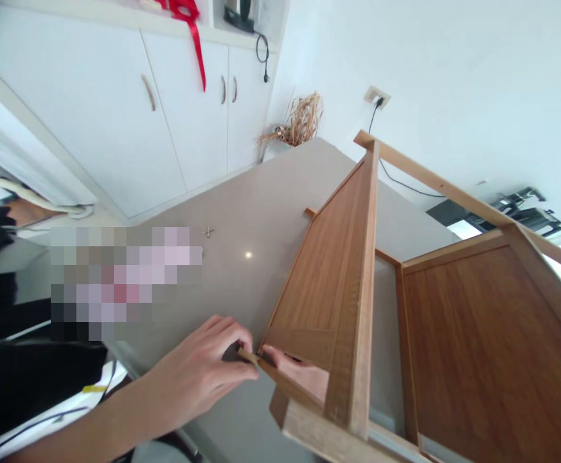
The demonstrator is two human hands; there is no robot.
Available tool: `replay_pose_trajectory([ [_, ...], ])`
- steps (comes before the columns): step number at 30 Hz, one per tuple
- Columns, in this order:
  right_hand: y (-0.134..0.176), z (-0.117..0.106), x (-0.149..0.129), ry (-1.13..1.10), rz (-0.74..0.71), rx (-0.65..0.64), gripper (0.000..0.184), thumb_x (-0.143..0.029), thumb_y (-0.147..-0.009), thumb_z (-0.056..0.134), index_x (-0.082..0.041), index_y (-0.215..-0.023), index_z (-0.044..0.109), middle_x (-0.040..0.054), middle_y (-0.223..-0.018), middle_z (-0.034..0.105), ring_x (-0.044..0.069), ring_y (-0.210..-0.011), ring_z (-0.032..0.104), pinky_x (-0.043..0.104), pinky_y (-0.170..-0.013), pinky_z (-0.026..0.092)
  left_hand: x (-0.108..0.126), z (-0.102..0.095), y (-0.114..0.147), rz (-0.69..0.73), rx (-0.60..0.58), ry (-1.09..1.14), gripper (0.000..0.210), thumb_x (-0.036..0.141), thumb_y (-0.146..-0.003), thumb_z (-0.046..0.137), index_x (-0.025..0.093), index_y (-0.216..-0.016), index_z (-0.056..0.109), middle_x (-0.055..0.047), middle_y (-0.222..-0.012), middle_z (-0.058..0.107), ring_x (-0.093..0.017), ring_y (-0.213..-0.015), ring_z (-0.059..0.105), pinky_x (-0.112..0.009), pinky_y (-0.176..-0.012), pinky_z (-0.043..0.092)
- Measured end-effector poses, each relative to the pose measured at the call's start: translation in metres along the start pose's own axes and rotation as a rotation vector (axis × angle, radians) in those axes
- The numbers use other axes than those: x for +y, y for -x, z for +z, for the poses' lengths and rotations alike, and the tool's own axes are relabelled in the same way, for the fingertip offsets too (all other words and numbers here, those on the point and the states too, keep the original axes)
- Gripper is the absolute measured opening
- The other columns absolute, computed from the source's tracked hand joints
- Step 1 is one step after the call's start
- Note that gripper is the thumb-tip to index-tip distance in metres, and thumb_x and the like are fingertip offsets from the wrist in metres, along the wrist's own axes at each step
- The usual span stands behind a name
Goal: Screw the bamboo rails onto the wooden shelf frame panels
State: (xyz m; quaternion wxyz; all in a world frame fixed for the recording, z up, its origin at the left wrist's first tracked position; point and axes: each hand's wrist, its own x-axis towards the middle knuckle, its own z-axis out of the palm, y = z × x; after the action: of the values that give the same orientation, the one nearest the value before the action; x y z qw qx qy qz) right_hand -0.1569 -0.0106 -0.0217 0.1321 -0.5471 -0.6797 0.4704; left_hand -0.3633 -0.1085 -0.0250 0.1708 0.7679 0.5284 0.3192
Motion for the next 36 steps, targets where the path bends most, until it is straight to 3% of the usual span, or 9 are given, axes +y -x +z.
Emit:
replay_pose_trajectory([
  [3, 0.004, 0.002, -0.002, -0.026, 0.091, 0.007, 0.026, -0.053, -0.069, 0.077, -0.028, -0.075, 0.080, 0.0054, -0.083, 0.078, 0.030, -0.082, 0.076, 0.040, -0.076, 0.065, 0.001, 0.002, -0.002, -0.018, 0.035, 0.012, 0.015, 0.012, -0.095, 0.060, 0.022, -0.087, 0.066, -0.002, -0.098, 0.056, -0.016, -0.089, 0.048, -0.030, -0.079, 0.037],
  [8, 0.003, 0.001, -0.008, 0.058, 0.076, 0.080, 0.019, -0.054, -0.061, 0.080, -0.036, -0.065, 0.077, 0.0011, -0.072, 0.075, 0.035, -0.085, 0.076, 0.043, -0.070, 0.066, -0.004, 0.014, -0.001, 0.017, 0.135, -0.004, 0.014, 0.011, -0.092, 0.062, 0.022, -0.086, 0.066, -0.001, -0.094, 0.057, -0.015, -0.087, 0.051, -0.028, -0.078, 0.039],
  [11, 0.003, -0.002, -0.010, 0.038, 0.055, 0.078, 0.023, -0.056, -0.065, 0.077, -0.033, -0.067, 0.078, 0.0019, -0.072, 0.075, 0.034, -0.085, 0.075, 0.041, -0.069, 0.065, -0.006, 0.016, -0.001, 0.052, 0.160, -0.007, 0.012, 0.013, -0.095, 0.060, 0.023, -0.092, 0.066, -0.001, -0.099, 0.062, -0.015, -0.088, 0.055, -0.029, -0.081, 0.042],
  [16, 0.003, -0.009, -0.015, -0.085, -0.099, -0.138, 0.037, -0.058, -0.077, 0.071, -0.022, -0.077, 0.077, 0.0049, -0.081, 0.076, 0.025, -0.079, 0.073, 0.032, -0.069, 0.061, -0.006, 0.005, -0.006, -0.071, -0.006, 0.045, 0.013, 0.015, -0.095, 0.062, 0.021, -0.107, 0.060, -0.001, -0.104, 0.068, -0.017, -0.092, 0.062, -0.033, -0.086, 0.047],
  [23, 0.005, -0.030, -0.019, -0.157, -0.246, -0.149, 0.040, -0.059, -0.078, 0.070, -0.022, -0.093, 0.075, 0.0031, -0.092, 0.075, 0.020, -0.087, 0.071, 0.031, -0.075, 0.057, -0.019, -0.011, -0.018, 0.042, -0.176, 0.062, 0.014, 0.029, -0.099, 0.061, 0.024, -0.110, 0.068, -0.002, -0.107, 0.069, -0.016, -0.100, 0.063, -0.030, -0.089, 0.050],
  [26, 0.019, -0.040, -0.020, 0.033, -0.326, -0.117, 0.031, -0.047, -0.088, 0.062, -0.022, -0.103, 0.074, 0.0022, -0.099, 0.075, 0.016, -0.083, 0.069, 0.027, -0.073, 0.054, -0.023, -0.015, -0.023, 0.082, -0.198, 0.091, 0.017, 0.031, -0.099, 0.061, 0.022, -0.111, 0.069, -0.004, -0.108, 0.070, -0.016, -0.101, 0.064, -0.029, -0.092, 0.051],
  [28, 0.033, -0.041, -0.018, 0.222, -0.322, -0.073, 0.025, -0.039, -0.092, 0.059, -0.023, -0.104, 0.074, 0.0007, -0.089, 0.074, 0.014, -0.075, 0.067, 0.026, -0.070, 0.051, -0.024, -0.017, -0.024, 0.082, -0.192, 0.109, 0.020, 0.032, -0.100, 0.058, 0.021, -0.112, 0.069, -0.005, -0.111, 0.070, -0.016, -0.102, 0.065, -0.030, -0.093, 0.051],
  [33, 0.051, -0.016, -0.007, 0.485, -0.444, 0.075, 0.030, -0.028, -0.089, 0.067, -0.028, -0.119, 0.068, 0.0020, -0.099, 0.072, 0.019, -0.089, 0.066, 0.033, -0.084, 0.048, -0.018, -0.018, -0.021, -0.071, -0.157, 0.074, 0.021, 0.034, -0.094, 0.061, 0.021, -0.110, 0.064, -0.003, -0.106, 0.071, -0.013, -0.084, 0.064, -0.029, -0.083, 0.052],
  [36, 0.044, 0.001, -0.002, 0.501, -0.508, 0.111, 0.024, -0.024, -0.090, 0.066, -0.025, -0.114, 0.067, 0.0013, -0.094, 0.070, 0.019, -0.088, 0.065, 0.034, -0.087, 0.045, -0.015, -0.021, -0.026, -0.192, -0.163, 0.096, 0.055, 0.033, -0.084, 0.071, 0.023, -0.132, 0.048, 0.000, -0.100, 0.069, -0.012, -0.076, 0.060, -0.027, -0.077, 0.052],
])
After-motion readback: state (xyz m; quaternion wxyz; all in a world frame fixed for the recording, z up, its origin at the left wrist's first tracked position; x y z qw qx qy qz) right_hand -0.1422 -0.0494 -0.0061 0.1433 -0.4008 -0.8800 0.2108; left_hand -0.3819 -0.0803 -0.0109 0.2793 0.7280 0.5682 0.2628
